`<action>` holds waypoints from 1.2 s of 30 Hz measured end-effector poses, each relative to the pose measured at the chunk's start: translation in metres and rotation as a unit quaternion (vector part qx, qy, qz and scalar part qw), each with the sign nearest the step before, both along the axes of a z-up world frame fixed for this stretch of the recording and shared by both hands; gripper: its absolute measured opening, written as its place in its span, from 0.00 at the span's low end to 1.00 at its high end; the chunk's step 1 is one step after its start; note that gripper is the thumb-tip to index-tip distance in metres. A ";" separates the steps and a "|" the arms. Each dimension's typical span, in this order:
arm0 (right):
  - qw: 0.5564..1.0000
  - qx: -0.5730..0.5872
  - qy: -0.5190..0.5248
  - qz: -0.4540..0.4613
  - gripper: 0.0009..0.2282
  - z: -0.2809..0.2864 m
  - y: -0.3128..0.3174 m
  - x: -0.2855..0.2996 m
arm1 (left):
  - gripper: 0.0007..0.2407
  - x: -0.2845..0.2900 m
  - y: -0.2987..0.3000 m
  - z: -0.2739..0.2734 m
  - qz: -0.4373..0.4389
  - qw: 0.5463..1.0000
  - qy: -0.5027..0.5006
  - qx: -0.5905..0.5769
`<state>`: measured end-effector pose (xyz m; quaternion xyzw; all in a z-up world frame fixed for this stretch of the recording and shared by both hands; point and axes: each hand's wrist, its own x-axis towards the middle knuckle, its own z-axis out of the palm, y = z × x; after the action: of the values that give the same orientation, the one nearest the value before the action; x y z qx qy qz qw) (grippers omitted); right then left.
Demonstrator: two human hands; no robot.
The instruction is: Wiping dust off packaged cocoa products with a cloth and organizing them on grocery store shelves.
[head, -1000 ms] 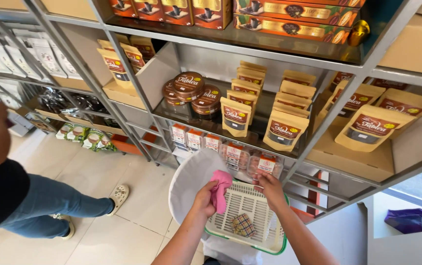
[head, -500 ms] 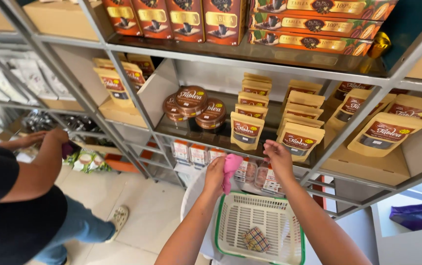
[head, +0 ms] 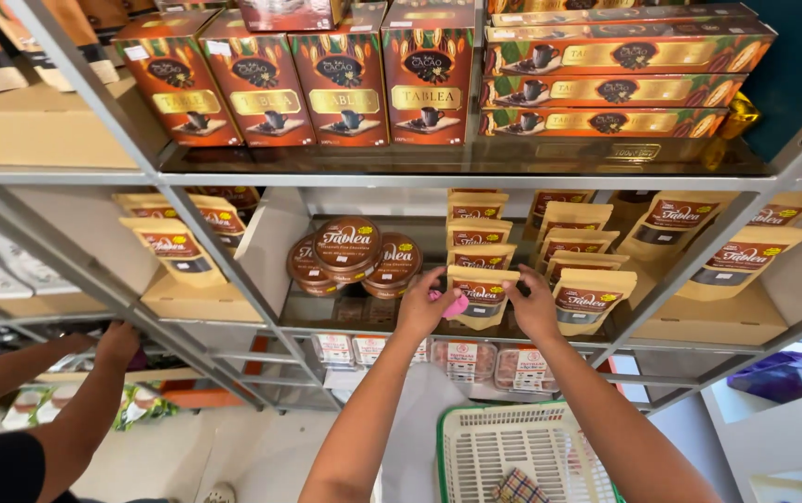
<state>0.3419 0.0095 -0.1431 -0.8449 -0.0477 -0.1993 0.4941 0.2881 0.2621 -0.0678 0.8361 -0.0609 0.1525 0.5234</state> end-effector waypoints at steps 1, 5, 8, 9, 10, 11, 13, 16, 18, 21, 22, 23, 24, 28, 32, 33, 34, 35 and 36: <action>1.000 -0.002 0.000 -0.007 0.14 0.007 0.000 0.001 | 0.23 0.006 0.002 0.002 -0.007 1.000 0.000 -0.002; 0.999 0.016 0.006 0.039 0.14 0.021 -0.002 0.010 | 0.15 0.028 0.009 0.001 -0.081 0.994 -0.068 0.010; 0.996 0.045 0.030 0.076 0.15 0.028 -0.002 0.018 | 0.11 0.051 0.014 -0.011 -0.126 0.989 -0.070 -0.022; 0.994 0.047 0.034 0.091 0.15 0.031 -0.001 0.019 | 0.10 0.057 0.015 -0.016 -0.153 0.985 -0.060 -0.045; 0.994 0.044 0.034 0.091 0.15 0.030 -0.001 0.021 | 0.10 0.062 0.016 -0.023 -0.153 0.985 -0.060 -0.048; 0.994 0.043 0.042 0.090 0.16 0.029 -0.001 0.024 | 0.09 0.068 0.017 -0.028 -0.168 0.983 -0.061 -0.051; 0.994 0.042 0.052 0.088 0.16 0.029 0.000 0.026 | 0.09 0.068 0.016 -0.022 -0.183 0.980 -0.060 -0.055; 0.989 0.078 0.105 0.061 0.15 0.031 0.003 0.023 | 0.10 0.054 0.014 0.001 -0.185 0.974 0.037 -0.127; 0.991 0.095 0.081 0.056 0.14 0.031 0.006 0.020 | 0.09 0.054 0.012 -0.003 -0.160 0.982 -0.014 -0.098; 0.993 0.095 0.042 0.056 0.13 0.035 0.009 0.007 | 0.08 0.048 0.011 -0.009 -0.150 0.982 -0.064 -0.100; 0.993 0.096 0.045 0.055 0.13 0.035 0.006 0.005 | 0.08 0.043 0.010 -0.003 -0.150 0.982 -0.061 -0.099; 0.993 0.097 0.036 0.052 0.12 0.032 0.005 0.001 | 0.08 0.034 0.010 0.001 -0.148 0.983 -0.051 -0.092; 0.994 0.099 0.027 0.049 0.11 0.029 0.003 -0.004 | 0.08 0.025 0.010 0.004 -0.145 0.985 -0.041 -0.085; 0.993 0.105 -0.004 0.048 0.09 0.026 -0.007 -0.039 | 0.08 -0.011 0.003 0.015 -0.147 0.983 -0.026 -0.111; 0.987 0.146 0.013 0.057 0.08 0.043 -0.017 -0.102 | 0.09 -0.054 -0.010 0.008 -0.133 0.983 -0.033 -0.122; 0.984 0.164 0.024 0.066 0.07 0.050 -0.020 -0.119 | 0.09 -0.065 -0.014 0.007 -0.145 0.980 -0.017 -0.139; 0.983 0.166 0.035 0.070 0.07 0.042 -0.024 -0.132 | 0.09 -0.079 -0.018 0.000 -0.137 0.981 -0.007 -0.139; 0.982 0.166 0.056 0.068 0.06 0.036 -0.031 -0.143 | 0.08 -0.090 -0.024 -0.005 -0.151 0.975 0.029 -0.159; 0.981 0.167 0.077 0.066 0.06 0.030 -0.038 -0.154 | 0.08 -0.101 -0.030 -0.009 -0.165 0.968 0.065 -0.180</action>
<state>0.1876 -0.0283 -0.1126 -0.7587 -0.0309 -0.1059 0.6421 0.1873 0.2322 -0.0771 0.7146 -0.1355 0.0183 0.6860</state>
